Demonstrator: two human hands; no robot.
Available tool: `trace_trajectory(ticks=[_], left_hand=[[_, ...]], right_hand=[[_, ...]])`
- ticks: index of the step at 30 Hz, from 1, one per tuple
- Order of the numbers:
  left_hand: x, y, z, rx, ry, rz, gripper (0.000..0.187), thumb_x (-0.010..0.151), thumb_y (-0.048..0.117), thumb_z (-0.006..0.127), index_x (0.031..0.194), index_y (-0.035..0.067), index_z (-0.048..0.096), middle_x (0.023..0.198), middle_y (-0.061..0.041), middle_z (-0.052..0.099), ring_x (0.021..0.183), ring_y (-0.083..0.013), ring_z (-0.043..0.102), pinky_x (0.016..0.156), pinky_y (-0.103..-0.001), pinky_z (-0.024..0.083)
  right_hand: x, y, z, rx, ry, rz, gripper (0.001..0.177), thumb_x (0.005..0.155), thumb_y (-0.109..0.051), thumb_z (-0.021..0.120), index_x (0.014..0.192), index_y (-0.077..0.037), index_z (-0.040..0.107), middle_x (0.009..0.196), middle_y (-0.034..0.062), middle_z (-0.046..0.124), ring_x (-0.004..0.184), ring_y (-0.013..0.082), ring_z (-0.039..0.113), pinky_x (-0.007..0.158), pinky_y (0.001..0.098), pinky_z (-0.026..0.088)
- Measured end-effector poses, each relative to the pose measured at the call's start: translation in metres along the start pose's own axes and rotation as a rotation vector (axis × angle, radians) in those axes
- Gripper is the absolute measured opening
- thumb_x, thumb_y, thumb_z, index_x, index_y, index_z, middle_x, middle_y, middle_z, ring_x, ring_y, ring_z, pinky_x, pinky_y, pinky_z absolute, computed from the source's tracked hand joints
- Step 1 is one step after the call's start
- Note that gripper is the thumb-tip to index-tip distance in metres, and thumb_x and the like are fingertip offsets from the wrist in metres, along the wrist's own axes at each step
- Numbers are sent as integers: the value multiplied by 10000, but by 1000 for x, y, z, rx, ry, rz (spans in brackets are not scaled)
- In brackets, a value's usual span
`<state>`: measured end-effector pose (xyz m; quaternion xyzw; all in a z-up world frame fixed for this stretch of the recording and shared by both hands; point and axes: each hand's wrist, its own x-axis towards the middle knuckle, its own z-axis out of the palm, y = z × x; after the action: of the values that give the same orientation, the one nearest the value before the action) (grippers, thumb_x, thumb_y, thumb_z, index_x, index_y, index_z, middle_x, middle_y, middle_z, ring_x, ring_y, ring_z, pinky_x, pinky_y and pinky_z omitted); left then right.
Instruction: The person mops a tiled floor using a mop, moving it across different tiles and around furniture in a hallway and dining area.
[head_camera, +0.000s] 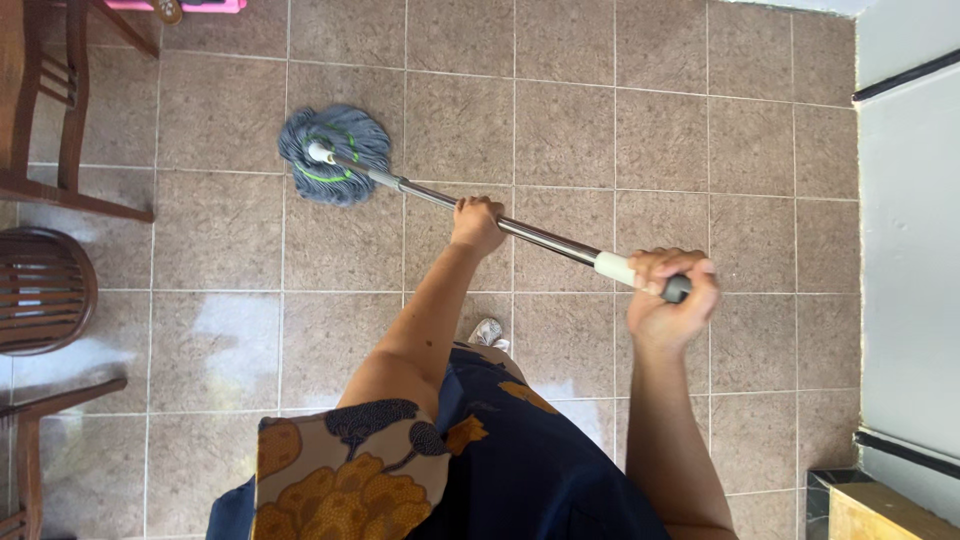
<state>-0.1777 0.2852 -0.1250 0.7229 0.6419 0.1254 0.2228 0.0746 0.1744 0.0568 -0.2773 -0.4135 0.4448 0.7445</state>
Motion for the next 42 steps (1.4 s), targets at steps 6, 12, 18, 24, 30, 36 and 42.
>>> trace_trajectory(ticks=[6,12,18,24,30,36,42], left_hand=[[17,53,34,-53,-10,80,117,862,232,632,827,156,712,960,-93,682,1043,-323,600,1064,-527,395],[21,164,68,-283,146,334,55,776,148,685,725,135,671,817,-66,632,959,-297,599,1068,-584,376],[39,235,44,-342,-371,313,72,899,148,689,834,118,683,899,-99,646,950,-250,612,1132,-395,448],[48,266,19,-396,-529,178,205,837,203,718,1029,131,715,987,-111,667,1022,-288,651,1046,-397,479],[62,233,-9,-109,-387,382,342,805,435,671,958,140,751,1040,-132,744,1077,-315,668,1000,-423,489],[89,110,-30,4,-366,184,268,868,338,588,1015,172,739,1064,-128,740,1083,-302,685,1032,-437,473],[118,-55,-55,51,-76,-8,207,870,268,605,1002,180,737,1131,-104,707,1175,-320,613,1055,-535,419]], right_hand=[[17,-42,-43,22,20,-13,460,1153,-358,402,859,-79,619,636,63,574,541,177,535,699,427,576],[16,-124,-92,-108,-107,-183,438,1126,-335,375,848,-72,589,583,83,547,445,128,504,600,371,596],[7,-135,-89,-467,-85,-475,304,1024,-218,454,865,41,467,584,123,537,384,144,508,459,398,532],[35,-134,-108,-464,-159,-554,388,1079,-333,418,888,-2,479,678,158,519,398,161,493,418,351,531],[52,-133,-138,-307,29,-255,567,1197,-439,336,814,-53,497,584,67,463,461,183,455,518,357,447],[85,-36,-75,-120,-43,-189,485,1161,-409,385,847,-93,578,566,34,512,440,157,479,498,346,506],[97,84,49,47,-15,31,380,1112,-333,456,860,-88,602,622,51,531,547,177,475,670,414,498]])
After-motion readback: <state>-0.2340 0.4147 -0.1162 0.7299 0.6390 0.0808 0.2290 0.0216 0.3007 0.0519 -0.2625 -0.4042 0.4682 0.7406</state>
